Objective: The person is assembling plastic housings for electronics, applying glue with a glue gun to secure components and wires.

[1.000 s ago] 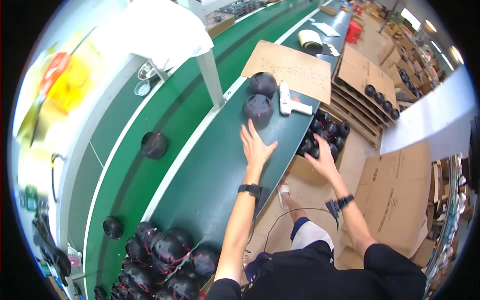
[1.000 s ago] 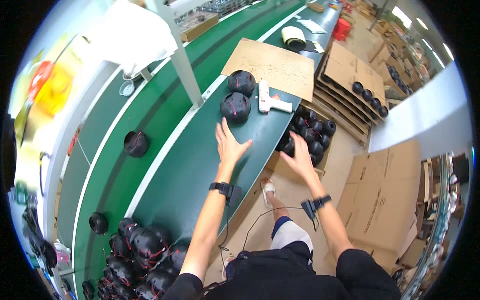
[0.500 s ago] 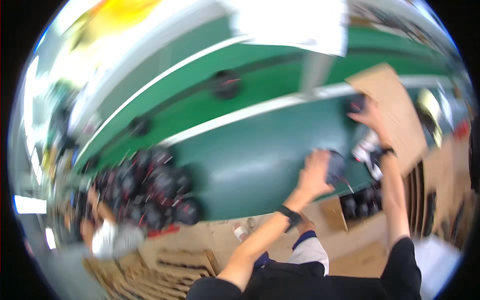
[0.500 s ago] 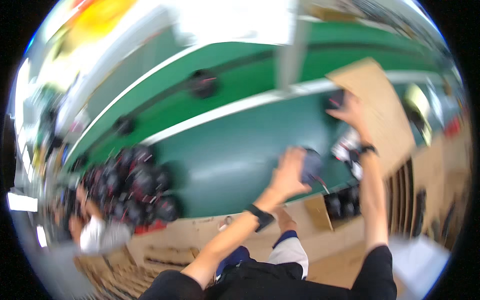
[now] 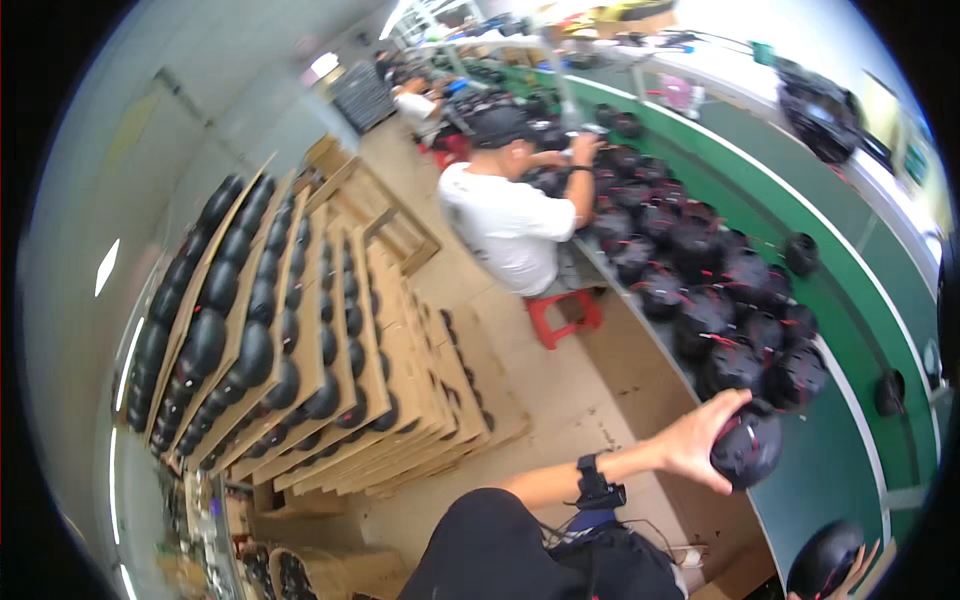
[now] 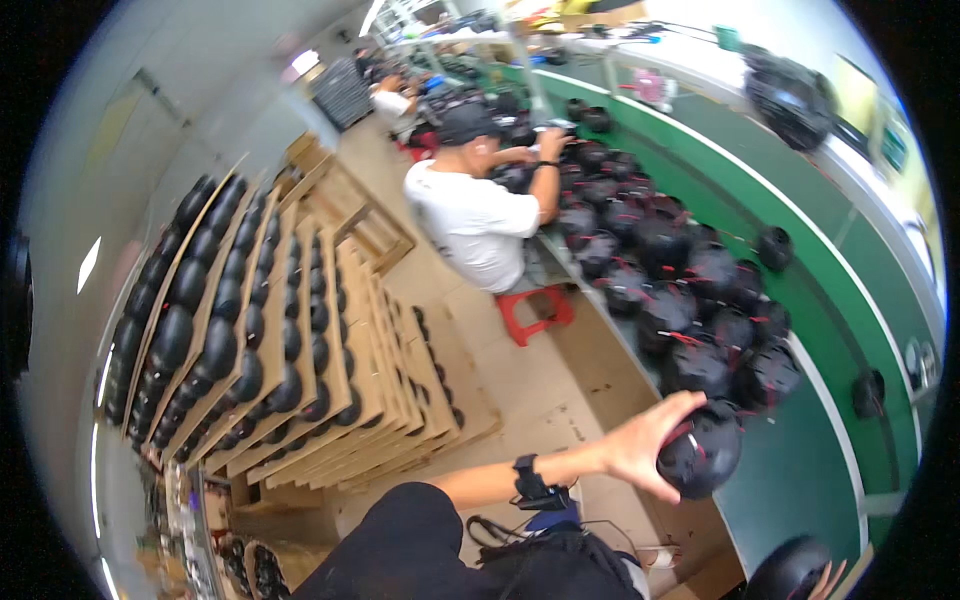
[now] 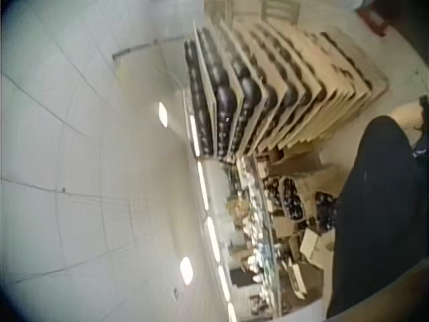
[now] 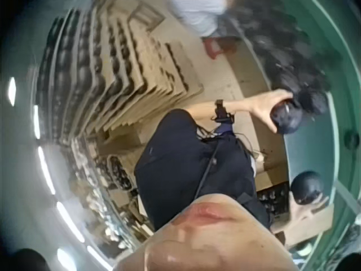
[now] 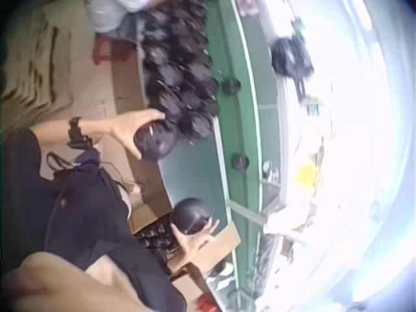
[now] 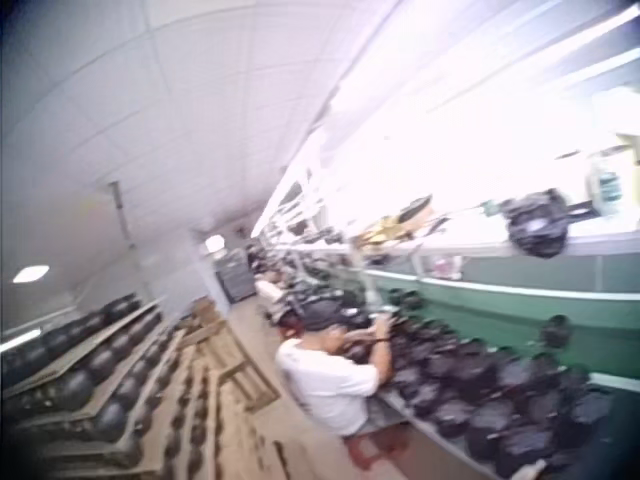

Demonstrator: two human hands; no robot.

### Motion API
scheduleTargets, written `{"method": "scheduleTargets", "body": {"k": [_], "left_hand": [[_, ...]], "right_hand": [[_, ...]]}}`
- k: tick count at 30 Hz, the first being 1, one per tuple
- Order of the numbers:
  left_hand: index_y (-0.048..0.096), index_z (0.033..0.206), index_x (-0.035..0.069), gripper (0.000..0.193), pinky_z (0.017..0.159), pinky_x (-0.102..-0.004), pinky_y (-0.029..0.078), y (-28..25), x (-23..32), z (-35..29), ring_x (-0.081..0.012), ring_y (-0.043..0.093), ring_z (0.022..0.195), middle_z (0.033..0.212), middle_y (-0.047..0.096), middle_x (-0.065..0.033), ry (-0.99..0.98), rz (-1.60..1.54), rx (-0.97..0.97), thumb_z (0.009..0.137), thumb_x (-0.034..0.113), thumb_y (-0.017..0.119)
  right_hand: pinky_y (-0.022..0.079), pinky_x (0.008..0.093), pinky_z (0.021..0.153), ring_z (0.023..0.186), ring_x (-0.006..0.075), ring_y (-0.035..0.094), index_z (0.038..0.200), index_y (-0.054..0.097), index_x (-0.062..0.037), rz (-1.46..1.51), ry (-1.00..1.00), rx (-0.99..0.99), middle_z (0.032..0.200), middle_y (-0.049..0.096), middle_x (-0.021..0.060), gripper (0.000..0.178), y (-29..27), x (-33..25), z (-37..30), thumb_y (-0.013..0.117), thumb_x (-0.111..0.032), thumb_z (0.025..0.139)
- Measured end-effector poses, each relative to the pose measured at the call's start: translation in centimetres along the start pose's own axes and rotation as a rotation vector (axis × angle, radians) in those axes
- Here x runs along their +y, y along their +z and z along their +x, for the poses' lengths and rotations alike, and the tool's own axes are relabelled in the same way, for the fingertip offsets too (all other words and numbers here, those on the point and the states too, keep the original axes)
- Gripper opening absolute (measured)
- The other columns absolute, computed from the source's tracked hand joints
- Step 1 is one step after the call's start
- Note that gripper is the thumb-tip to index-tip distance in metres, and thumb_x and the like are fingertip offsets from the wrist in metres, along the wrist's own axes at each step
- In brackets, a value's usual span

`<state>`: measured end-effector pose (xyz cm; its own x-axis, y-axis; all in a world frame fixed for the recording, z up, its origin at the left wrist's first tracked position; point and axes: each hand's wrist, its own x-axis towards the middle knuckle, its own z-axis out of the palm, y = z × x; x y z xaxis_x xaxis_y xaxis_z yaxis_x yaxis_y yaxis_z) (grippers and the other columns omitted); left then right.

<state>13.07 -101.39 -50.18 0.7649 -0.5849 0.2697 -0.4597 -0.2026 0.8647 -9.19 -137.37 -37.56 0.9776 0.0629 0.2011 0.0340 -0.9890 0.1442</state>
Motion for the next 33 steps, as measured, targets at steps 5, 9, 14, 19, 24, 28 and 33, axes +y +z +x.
{"method": "scheduleTargets", "body": {"k": [5, 9, 14, 19, 24, 28, 33], "left_hand": [[0.019, 0.151, -0.005, 0.132, 0.116, -0.0433, 0.033, -21.6, 0.3, -7.5, -0.0339, 0.036, 0.139, 0.151, 0.031, -0.0215, -0.015, 0.234, 0.559, 0.053, 0.039, 0.096], [0.013, 0.151, -0.005, 0.126, 0.106, -0.0401, 0.045, -35.5, 3.4, -8.4, -0.0308, 0.043, 0.134, 0.147, 0.036, -0.0214, 0.235, 0.146, 1.075, 0.061, 0.029, 0.095], [0.046, 0.135, -0.005, 0.096, 0.096, -0.0361, 0.052, -56.9, 16.3, -7.1, -0.0264, 0.061, 0.112, 0.119, 0.061, -0.0183, 0.698, 0.586, 1.47, 0.063, 0.039, 0.091], [0.056, 0.128, -0.003, 0.091, 0.088, -0.0371, 0.056, -72.3, 18.2, -15.8, -0.0266, 0.063, 0.111, 0.116, 0.064, -0.0182, 0.361, 0.988, 1.492, 0.063, 0.051, 0.088], [0.058, 0.126, -0.002, 0.09, 0.083, -0.0385, 0.059, -80.0, 25.2, -24.2, -0.0274, 0.063, 0.111, 0.118, 0.064, -0.0184, -0.5, 0.995, 1.499, 0.063, 0.056, 0.086], [0.061, 0.125, -0.001, 0.09, 0.079, -0.0396, 0.06, -84.8, 30.4, -27.6, -0.028, 0.063, 0.111, 0.12, 0.064, -0.0186, -1.207, 0.865, 1.393, 0.063, 0.061, 0.084], [0.056, 0.133, 0.0, 0.102, 0.082, -0.047, 0.058, -85.7, 31.6, -37.2, -0.034, 0.06, 0.116, 0.135, 0.054, -0.0244, -1.684, 0.672, 1.619, 0.06, 0.066, 0.083]], "right_hand": [[0.028, 0.0508, 0.116, 0.14, 0.0378, 0.034, 0.156, 0.011, -0.0035, 1.119, -0.052, 0.343, 0.151, 0.033, 0.0257, 0.137, 1.9, -21.7, 17.4, 0.087, -0.056, 0.056], [0.031, 0.0494, 0.115, 0.139, 0.0354, 0.037, 0.157, 0.005, -0.0054, 1.231, -0.332, 0.548, 0.151, 0.033, 0.0239, 0.146, -2.0, -36.7, 32.2, 0.09, -0.059, 0.052], [0.044, 0.046, 0.106, 0.128, 0.0346, 0.051, 0.157, 0.014, -0.0118, 1.494, -0.745, 0.582, 0.144, 0.039, 0.028, 0.131, -13.4, -54.9, 50.1, 0.093, -0.043, 0.057], [0.047, 0.0388, 0.102, 0.119, 0.0336, 0.06, 0.155, 0.022, -0.0127, 1.245, -1.017, 0.627, 0.133, 0.055, 0.0225, 0.118, -25.5, -73.5, 68.2, 0.089, -0.043, 0.064], [0.043, 0.0365, 0.106, 0.119, 0.0303, 0.056, 0.15, 0.018, 0.0042, 1.395, -1.419, 0.494, 0.131, 0.056, 0.0248, 0.124, -35.5, -91.5, 70.8, 0.092, -0.043, 0.062], [0.044, 0.0392, 0.105, 0.123, 0.0357, 0.055, 0.153, 0.019, -0.0062, 1.252, -1.653, 0.457, 0.136, 0.053, 0.0264, 0.123, -39.0, -107.7, 68.9, 0.088, -0.053, 0.063], [0.044, 0.0436, 0.106, 0.127, 0.0426, 0.052, 0.154, 0.021, -0.0103, 1.062, -1.933, 0.169, 0.137, 0.051, 0.0309, 0.128, -41.4, -118.1, 58.7, 0.083, -0.065, 0.057]]}}
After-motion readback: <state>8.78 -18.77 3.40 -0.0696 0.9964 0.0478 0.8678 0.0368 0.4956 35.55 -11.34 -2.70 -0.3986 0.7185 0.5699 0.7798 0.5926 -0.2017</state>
